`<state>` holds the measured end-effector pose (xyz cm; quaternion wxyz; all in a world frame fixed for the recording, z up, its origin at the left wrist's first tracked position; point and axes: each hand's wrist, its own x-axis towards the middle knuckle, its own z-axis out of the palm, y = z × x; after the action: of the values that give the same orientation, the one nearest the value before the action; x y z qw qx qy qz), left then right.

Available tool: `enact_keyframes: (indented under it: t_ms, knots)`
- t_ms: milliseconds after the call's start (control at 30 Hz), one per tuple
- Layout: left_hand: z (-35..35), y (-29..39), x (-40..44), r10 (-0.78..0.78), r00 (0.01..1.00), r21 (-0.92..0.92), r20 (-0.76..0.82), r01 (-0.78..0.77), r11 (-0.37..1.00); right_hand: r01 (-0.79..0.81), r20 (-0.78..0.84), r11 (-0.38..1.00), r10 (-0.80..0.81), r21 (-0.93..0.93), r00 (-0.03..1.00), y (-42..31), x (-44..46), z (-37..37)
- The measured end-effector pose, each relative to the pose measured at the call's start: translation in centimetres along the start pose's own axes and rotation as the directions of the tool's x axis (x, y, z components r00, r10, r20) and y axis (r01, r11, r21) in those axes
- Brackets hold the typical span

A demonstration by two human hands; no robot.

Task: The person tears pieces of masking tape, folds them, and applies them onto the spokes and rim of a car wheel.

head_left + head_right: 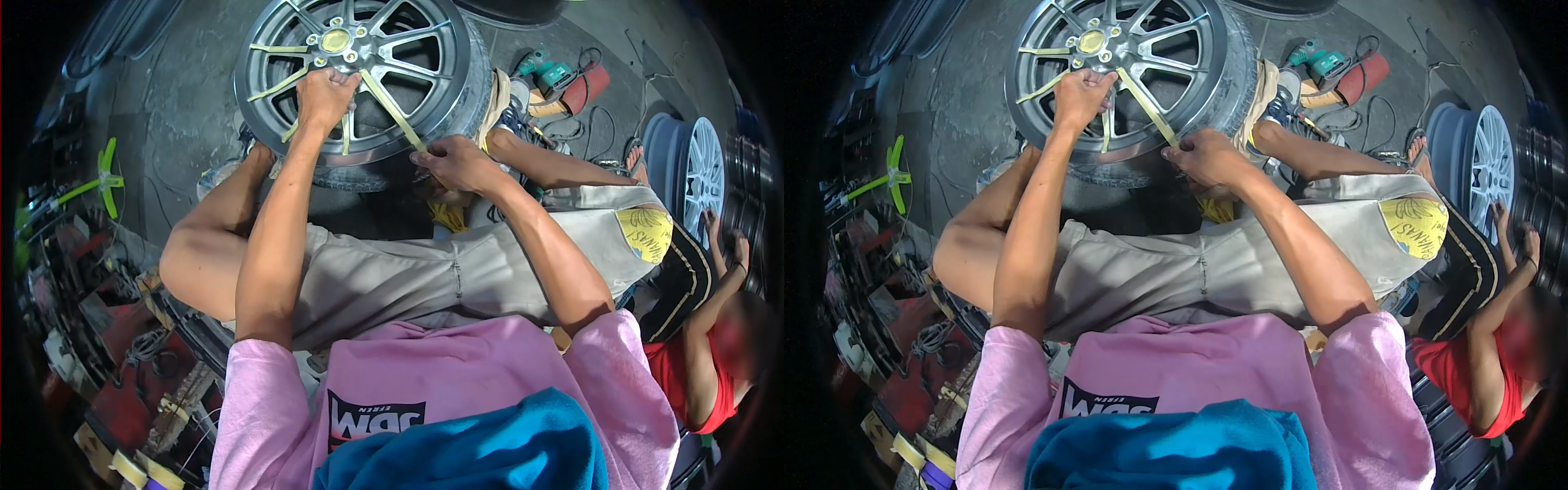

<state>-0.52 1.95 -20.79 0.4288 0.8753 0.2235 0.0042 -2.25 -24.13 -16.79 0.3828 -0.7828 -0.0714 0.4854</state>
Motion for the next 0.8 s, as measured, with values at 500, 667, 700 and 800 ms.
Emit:
enact_keyframes:
  t_ms: [500,667,700,800]
  knots:
    - [0.9,-1.7,1.1,0.082,0.996,0.275,-0.041,-0.068,0.959,0.105,-0.147,0.986,-0.123,-0.130,0.981,0.6,-0.4,0.2]
    - [1.1,-1.8,0.9,0.127,0.991,0.373,-0.048,-0.100,0.922,0.063,-0.050,0.996,-0.059,0.068,0.997,1.0,-1.4,0.3]
    - [1.2,-1.8,0.8,0.127,0.991,0.372,-0.049,-0.100,0.923,0.062,-0.050,0.996,-0.059,0.067,0.997,1.1,-1.3,0.3]
    - [1.4,-1.3,0.3,0.226,0.968,0.430,-0.108,-0.159,0.889,0.038,-0.093,0.999,-0.036,0.010,0.995,1.7,-0.5,0.4]
